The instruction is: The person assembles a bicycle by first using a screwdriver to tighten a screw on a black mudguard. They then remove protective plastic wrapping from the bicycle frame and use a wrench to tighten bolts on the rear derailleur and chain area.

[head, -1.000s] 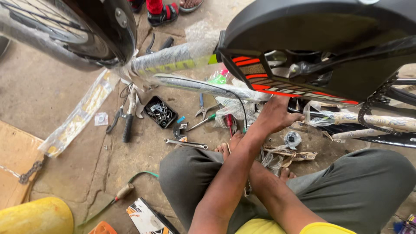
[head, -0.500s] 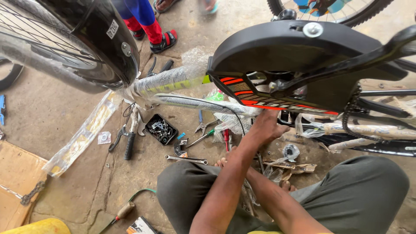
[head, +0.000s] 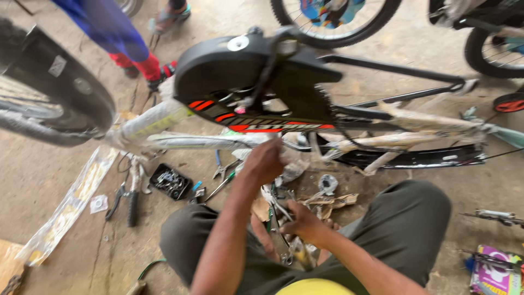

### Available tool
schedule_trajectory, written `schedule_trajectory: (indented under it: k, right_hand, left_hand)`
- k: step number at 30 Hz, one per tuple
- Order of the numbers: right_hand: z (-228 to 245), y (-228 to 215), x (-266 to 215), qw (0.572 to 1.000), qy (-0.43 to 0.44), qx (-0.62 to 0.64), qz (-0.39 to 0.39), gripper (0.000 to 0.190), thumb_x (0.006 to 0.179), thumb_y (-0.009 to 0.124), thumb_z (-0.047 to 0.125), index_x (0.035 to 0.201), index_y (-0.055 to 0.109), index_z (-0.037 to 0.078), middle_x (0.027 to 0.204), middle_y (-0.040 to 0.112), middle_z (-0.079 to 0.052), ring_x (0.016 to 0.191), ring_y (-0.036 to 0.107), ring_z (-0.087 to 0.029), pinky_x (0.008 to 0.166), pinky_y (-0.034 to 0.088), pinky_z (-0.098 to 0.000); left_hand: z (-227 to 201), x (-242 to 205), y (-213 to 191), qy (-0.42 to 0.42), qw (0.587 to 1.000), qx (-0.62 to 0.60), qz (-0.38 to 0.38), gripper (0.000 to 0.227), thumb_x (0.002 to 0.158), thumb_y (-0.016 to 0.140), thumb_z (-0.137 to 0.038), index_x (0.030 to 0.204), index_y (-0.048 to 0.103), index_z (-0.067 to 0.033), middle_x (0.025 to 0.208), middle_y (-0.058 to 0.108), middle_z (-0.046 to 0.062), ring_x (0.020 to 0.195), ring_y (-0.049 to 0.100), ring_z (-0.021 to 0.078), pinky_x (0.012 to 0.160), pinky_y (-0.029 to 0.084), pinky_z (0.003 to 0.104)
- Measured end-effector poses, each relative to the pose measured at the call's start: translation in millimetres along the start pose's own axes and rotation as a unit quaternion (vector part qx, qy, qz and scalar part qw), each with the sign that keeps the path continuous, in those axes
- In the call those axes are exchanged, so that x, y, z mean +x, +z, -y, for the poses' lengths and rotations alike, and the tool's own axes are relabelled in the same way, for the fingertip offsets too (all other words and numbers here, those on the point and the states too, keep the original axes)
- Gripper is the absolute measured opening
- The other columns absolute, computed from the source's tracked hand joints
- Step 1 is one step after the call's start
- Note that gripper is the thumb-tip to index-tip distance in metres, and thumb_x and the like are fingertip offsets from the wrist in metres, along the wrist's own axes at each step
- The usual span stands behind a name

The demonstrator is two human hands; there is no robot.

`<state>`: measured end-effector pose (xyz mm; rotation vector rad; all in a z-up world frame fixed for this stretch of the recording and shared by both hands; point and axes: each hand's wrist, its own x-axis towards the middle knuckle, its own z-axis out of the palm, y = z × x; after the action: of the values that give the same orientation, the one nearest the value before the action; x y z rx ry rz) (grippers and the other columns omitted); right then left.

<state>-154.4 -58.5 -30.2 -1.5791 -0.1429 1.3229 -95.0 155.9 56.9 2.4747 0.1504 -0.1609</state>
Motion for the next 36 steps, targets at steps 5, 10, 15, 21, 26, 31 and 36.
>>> schedule_trajectory:
  k: [5, 10, 15, 21, 26, 31, 36]
  right_hand:
    - [25, -46, -12, 0.968, -0.219, 0.109, -0.056, 0.038, 0.082, 0.071, 0.009, 0.117, 0.060, 0.001, 0.108, 0.067, -0.008, 0.093, 0.068, -0.018, 0.087, 0.058, -0.0329]
    - [65, -61, 1, 0.859, -0.488, -0.061, -0.143, 0.042, 0.095, 0.069, 0.013, 0.135, 0.061, 0.001, 0.131, 0.061, -0.010, 0.119, 0.060, -0.021, 0.101, 0.050, -0.0351]
    - [88, -59, 36, 0.926, -0.295, 0.231, -0.041, 0.055, 0.093, 0.067, 0.020, 0.146, 0.054, 0.008, 0.119, 0.067, -0.010, 0.094, 0.065, -0.015, 0.065, 0.058, -0.0338]
    - [78, -92, 110, 0.820, -0.374, 0.402, 0.161, 0.047, 0.095, 0.069, 0.008, 0.140, 0.054, 0.002, 0.116, 0.070, -0.012, 0.091, 0.070, -0.025, 0.070, 0.062, -0.0378]
    - [56, -115, 158, 0.864, -0.287, 0.372, 0.183, 0.044, 0.099, 0.071, 0.009, 0.140, 0.064, -0.006, 0.123, 0.070, -0.012, 0.110, 0.062, -0.019, 0.094, 0.051, -0.0330]
    - [94, -115, 131, 0.836, -0.493, 0.227, 0.081, 0.043, 0.094, 0.072, 0.003, 0.136, 0.062, 0.002, 0.141, 0.060, -0.007, 0.121, 0.063, -0.019, 0.101, 0.055, -0.0346]
    - [138, -112, 90, 0.807, -0.378, 0.399, 0.218, 0.064, 0.083, 0.078, -0.003, 0.143, 0.056, 0.001, 0.111, 0.074, -0.012, 0.099, 0.071, -0.022, 0.093, 0.057, -0.0371]
  left_hand:
    - [-30, -10, -42, -0.142, 0.981, 0.086, 0.098, 0.050, 0.106, 0.063, -0.052, 0.112, 0.072, -0.0028, 0.110, 0.072, 0.024, 0.110, 0.067, 0.0406, 0.094, 0.050, 0.050]
    - [-22, -1, -23, 0.066, 0.987, -0.144, -0.041, 0.038, 0.097, 0.067, -0.040, 0.108, 0.064, -0.0038, 0.084, 0.069, 0.015, 0.078, 0.063, 0.0296, 0.070, 0.050, 0.045]
    - [-7, 25, 38, -0.036, 0.926, -0.364, -0.088, 0.032, 0.098, 0.071, -0.029, 0.094, 0.063, 0.0018, 0.073, 0.060, 0.004, 0.066, 0.051, 0.0129, 0.055, 0.046, 0.034]
    - [5, 43, 43, -0.029, 0.891, -0.442, -0.104, 0.022, 0.096, 0.069, -0.016, 0.109, 0.069, 0.0011, 0.088, 0.071, 0.009, 0.073, 0.063, 0.0174, 0.059, 0.050, 0.033]
    - [-12, 32, 43, 0.082, 0.861, -0.456, -0.210, 0.037, 0.091, 0.075, -0.008, 0.123, 0.059, 0.0010, 0.110, 0.069, 0.010, 0.097, 0.069, 0.0179, 0.076, 0.058, 0.031]
    - [-41, 20, 51, 0.088, 0.888, -0.218, -0.396, 0.038, 0.093, 0.075, -0.011, 0.125, 0.059, 0.0017, 0.104, 0.071, 0.014, 0.088, 0.073, 0.0222, 0.077, 0.058, 0.032]
    - [-26, 16, 46, 0.084, 0.884, -0.177, -0.425, 0.032, 0.095, 0.075, -0.010, 0.122, 0.061, 0.0009, 0.105, 0.072, 0.015, 0.092, 0.074, 0.0248, 0.081, 0.058, 0.035]
